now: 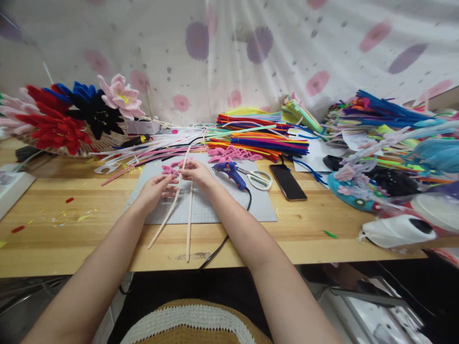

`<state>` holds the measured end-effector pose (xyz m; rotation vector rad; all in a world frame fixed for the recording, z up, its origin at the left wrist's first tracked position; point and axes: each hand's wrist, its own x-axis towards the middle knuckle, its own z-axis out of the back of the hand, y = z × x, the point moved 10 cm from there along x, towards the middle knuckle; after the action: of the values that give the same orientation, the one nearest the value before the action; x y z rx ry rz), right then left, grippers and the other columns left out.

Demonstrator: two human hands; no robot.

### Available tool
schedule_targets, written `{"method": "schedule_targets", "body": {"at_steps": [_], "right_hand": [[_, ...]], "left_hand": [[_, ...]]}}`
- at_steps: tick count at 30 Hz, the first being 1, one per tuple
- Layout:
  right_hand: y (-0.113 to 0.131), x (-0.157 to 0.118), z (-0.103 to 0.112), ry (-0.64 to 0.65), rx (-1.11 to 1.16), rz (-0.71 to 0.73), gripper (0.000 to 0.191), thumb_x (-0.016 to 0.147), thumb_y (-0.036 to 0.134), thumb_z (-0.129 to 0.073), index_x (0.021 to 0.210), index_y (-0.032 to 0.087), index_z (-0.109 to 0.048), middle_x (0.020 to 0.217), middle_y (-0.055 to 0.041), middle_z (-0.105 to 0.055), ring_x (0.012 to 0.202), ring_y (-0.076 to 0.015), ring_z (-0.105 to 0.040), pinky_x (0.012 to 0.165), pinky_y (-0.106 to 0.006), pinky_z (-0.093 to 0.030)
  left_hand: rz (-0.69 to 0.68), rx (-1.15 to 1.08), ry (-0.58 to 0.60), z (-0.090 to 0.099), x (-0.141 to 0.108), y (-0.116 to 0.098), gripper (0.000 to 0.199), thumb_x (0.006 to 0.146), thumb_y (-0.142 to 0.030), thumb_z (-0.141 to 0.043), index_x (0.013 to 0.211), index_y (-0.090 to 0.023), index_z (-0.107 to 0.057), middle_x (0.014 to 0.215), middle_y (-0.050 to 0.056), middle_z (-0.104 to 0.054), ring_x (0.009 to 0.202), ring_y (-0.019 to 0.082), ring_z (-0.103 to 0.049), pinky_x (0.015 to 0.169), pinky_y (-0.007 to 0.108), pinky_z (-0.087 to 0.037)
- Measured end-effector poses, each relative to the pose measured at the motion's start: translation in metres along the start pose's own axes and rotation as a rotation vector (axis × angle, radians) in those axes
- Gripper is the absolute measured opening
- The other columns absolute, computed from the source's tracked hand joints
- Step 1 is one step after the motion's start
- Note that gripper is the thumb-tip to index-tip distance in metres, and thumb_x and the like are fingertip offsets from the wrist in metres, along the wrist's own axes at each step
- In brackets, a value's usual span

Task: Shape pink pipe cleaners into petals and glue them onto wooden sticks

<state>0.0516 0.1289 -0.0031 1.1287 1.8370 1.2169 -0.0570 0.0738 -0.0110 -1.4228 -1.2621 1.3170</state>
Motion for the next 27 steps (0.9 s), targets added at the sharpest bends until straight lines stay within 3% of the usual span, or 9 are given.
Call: {"method": "schedule_targets", "body": {"at_steps": [6,13,21,27], "right_hand": [[-0.001,0.003,0.002,0.012,0.031,0.004,0.02,0.057,0.013,-0.072,0.073,0.016,-0.061,0.065,0.0025,-0.06,0.062,-0.008,-0.054,0.062,-0.022,-0.044],[-0.006,-0.004,-0.003,0.027,0.042,-0.061,0.018,0.062,0.011,-0.069,0.078,0.016,-0.062,0.065,0.0022,-0.06,0.059,-0.0067,-0.054,0.063,-0.021,-0.046],[-0.009,-0.009,-0.01,0.057,-0.06,-0.025,0.031,0.055,0.014,-0.074,0.082,0.015,-0.059,0.062,0.0038,-0.061,0.056,-0.0073,-0.057,0.057,-0.02,-0.047],[-0.006,-0.008,-0.002,-0.071,-0.178,-0.015,0.029,0.058,0.021,-0.074,0.077,0.015,-0.053,0.053,0.0049,-0.059,0.047,-0.0069,-0.054,0.054,-0.021,-0.048]], "left_hand": [[0.045,0.142,0.138,-0.009,-0.003,0.008,0.035,0.054,-0.035,-0.076,0.078,-0.012,-0.065,0.072,0.003,-0.06,0.06,0.01,-0.056,0.053,0.022,-0.047],[0.078,0.048,0.196,-0.018,-0.004,0.015,0.03,0.056,-0.029,-0.075,0.072,-0.015,-0.054,0.069,-0.001,-0.057,0.064,0.013,-0.061,0.059,0.026,-0.051],[0.083,-0.016,0.164,-0.016,-0.005,0.011,0.027,0.059,-0.022,-0.074,0.079,-0.014,-0.058,0.074,0.0,-0.06,0.061,0.011,-0.06,0.053,0.025,-0.053],[0.137,-0.092,0.125,-0.014,-0.004,0.016,0.018,0.063,-0.012,-0.07,0.079,-0.011,-0.061,0.071,0.002,-0.062,0.059,0.011,-0.061,0.048,0.021,-0.051]]}}
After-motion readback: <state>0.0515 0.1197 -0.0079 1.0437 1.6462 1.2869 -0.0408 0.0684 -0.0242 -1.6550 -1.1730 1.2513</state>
